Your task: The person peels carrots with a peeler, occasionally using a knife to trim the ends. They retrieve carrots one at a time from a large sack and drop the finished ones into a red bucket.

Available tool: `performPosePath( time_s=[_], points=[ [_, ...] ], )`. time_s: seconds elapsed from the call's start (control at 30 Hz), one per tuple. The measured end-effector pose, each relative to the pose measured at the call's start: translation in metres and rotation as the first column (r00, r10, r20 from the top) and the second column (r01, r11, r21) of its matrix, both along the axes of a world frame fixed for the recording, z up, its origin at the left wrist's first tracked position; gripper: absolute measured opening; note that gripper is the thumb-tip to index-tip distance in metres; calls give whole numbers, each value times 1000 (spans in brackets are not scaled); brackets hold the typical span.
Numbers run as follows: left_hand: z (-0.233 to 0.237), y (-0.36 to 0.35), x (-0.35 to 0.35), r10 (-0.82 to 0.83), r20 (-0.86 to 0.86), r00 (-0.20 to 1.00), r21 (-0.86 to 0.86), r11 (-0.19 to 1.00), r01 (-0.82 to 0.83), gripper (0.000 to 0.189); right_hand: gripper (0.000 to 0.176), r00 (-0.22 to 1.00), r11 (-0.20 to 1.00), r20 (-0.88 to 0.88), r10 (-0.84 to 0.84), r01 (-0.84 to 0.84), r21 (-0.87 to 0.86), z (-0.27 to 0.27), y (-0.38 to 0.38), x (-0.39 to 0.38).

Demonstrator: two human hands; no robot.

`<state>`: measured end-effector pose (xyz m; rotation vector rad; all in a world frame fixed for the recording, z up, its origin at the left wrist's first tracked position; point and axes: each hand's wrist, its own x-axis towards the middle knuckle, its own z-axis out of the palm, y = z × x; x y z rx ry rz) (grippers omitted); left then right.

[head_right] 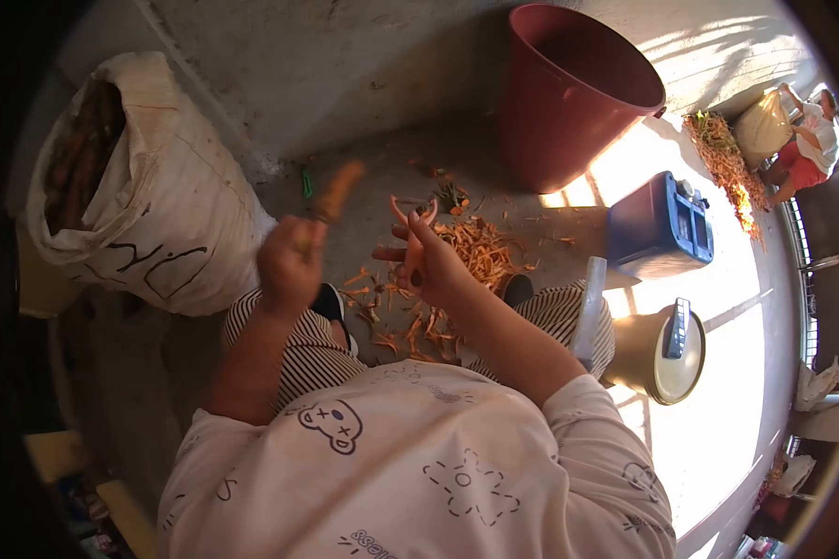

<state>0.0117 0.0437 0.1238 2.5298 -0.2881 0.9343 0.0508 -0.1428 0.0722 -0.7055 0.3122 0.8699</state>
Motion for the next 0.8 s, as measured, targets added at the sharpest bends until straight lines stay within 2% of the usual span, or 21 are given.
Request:
performPosePath(
  time_s=[0.03,0.1,0.2,0.23,0.3,0.33,0.37,0.4,0.43,0.5,0.53,0.6,0.63,0.67,0.7,0.77,0.8],
  points=[
    [-13,-18,-8,-142,-73,987,-12,990,142,15,45,999,999,-49,-24,25,32,-8,-1,3],
    [-52,-37,-19,-463,-211,861,-44,884,465,12,44,998,997,-1,-70,70,-28,-32,-8,-4],
    [-66,-36,-25,-554,-518,651,-187,816,547,21,42,988,984,53,-146,150,-95,-35,-18,-14],
    [-68,-30,-25,-621,-570,538,-402,782,476,25,41,983,977,65,-172,179,-115,-33,-20,-17],
    [-71,-17,-21,-762,-574,300,-739,640,209,34,41,979,984,184,-87,113,-135,-27,-27,-17],
    [-74,-18,-16,-893,-399,206,-917,384,-112,37,41,969,986,244,-43,80,-144,-25,-28,-15],
    [-79,-22,-10,-967,-172,189,-897,74,-435,41,39,953,964,294,69,13,-267,-27,-27,-15],
    [-83,-28,-6,-966,63,253,-688,-225,-690,45,37,925,920,331,184,-43,-390,-30,-26,-13],
    [-78,-36,-6,-972,-22,234,-770,-133,-624,46,36,887,856,350,299,-88,-510,-31,-25,-13],
    [-67,-51,-8,-956,-192,223,-879,67,-471,49,27,901,810,345,262,-11,-587,-4,-19,-20],
    [-71,-50,-8,-947,-224,230,-865,85,-494,48,24,907,781,343,244,25,-624,8,-16,-23],
    [-83,-43,-5,-925,-290,246,-833,118,-540,45,24,835,655,440,331,132,-744,16,-26,-16],
    [-85,-36,-4,-937,-255,240,-827,83,-555,44,24,792,587,478,380,193,-786,21,-34,-11],
    [-86,-27,-3,-948,-220,232,-820,51,-570,43,22,723,579,558,407,268,-770,26,-43,-9],
    [-87,-22,-3,-957,-183,224,-811,19,-585,42,22,668,553,563,486,264,-790,26,-54,-4],
    [-84,-25,-6,-922,-218,319,-732,-61,-678,40,25,547,497,552,629,262,-827,28,-70,1],
    [-81,-26,-7,-901,-239,362,-690,-104,-716,39,24,441,453,574,690,356,-818,37,-73,1]
  ],
)
